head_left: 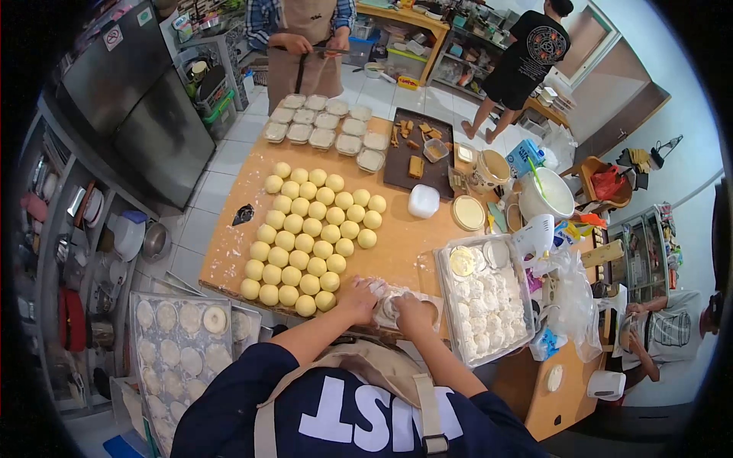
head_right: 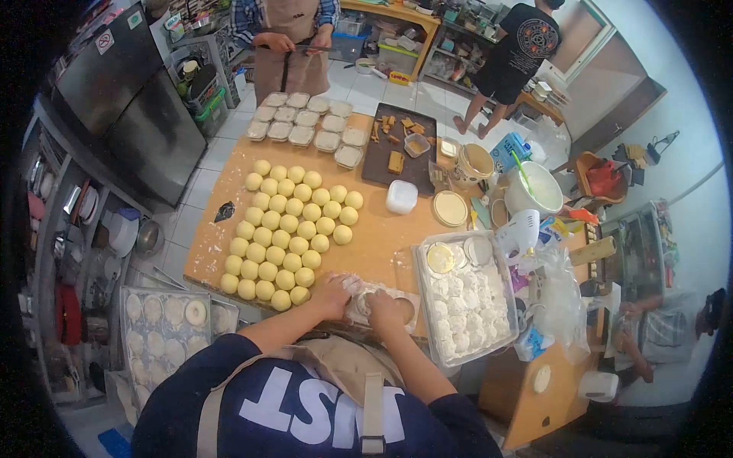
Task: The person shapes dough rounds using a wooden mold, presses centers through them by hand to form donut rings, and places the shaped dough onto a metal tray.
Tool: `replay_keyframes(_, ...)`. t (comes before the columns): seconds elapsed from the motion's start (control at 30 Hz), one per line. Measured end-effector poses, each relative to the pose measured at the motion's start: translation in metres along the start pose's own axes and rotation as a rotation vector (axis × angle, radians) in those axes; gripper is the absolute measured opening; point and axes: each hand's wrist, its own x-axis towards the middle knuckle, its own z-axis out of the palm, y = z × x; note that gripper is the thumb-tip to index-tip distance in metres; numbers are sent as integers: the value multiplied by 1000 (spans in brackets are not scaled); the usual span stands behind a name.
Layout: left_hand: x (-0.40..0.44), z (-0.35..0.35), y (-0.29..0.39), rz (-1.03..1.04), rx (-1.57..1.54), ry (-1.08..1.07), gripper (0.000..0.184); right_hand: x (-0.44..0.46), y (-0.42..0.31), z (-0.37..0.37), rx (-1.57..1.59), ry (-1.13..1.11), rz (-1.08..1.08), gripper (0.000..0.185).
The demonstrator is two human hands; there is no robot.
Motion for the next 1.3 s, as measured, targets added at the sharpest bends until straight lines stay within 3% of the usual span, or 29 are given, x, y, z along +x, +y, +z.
replay_keyframes(0.17, 0, -3, 3, -10, 10, -37, 104, 3, 7, -50, 66, 144, 77, 30)
replay_keyframes(0.27, 2, -8, 4, -12, 6, -45, 104, 5, 6, -50, 36, -24, 86, 35)
replay_keyframes(0.37, 2, -7, 3, -27, 4, -53, 104, 0, 3, -26, 51, -19, 6, 36)
replay_keyframes(0.67, -1, -13, 5, -27, -22, -35, 102, 4, -1, -2, -17, -56, -32, 15)
replay_keyframes(0.77, 0, -8, 4, -31, -39, -26, 101, 3, 0, 4, -11, -50, -27, 27)
replay_keyframes(1.17, 3, -2, 2, -25, 8, -58, 96, 1, -7, 6, -83, -16, 4, 20)
replay_keyframes(1.3, 4, 7, -1, 0, -8, -9, 99, 2, -3, -6, 80, -11, 10, 23)
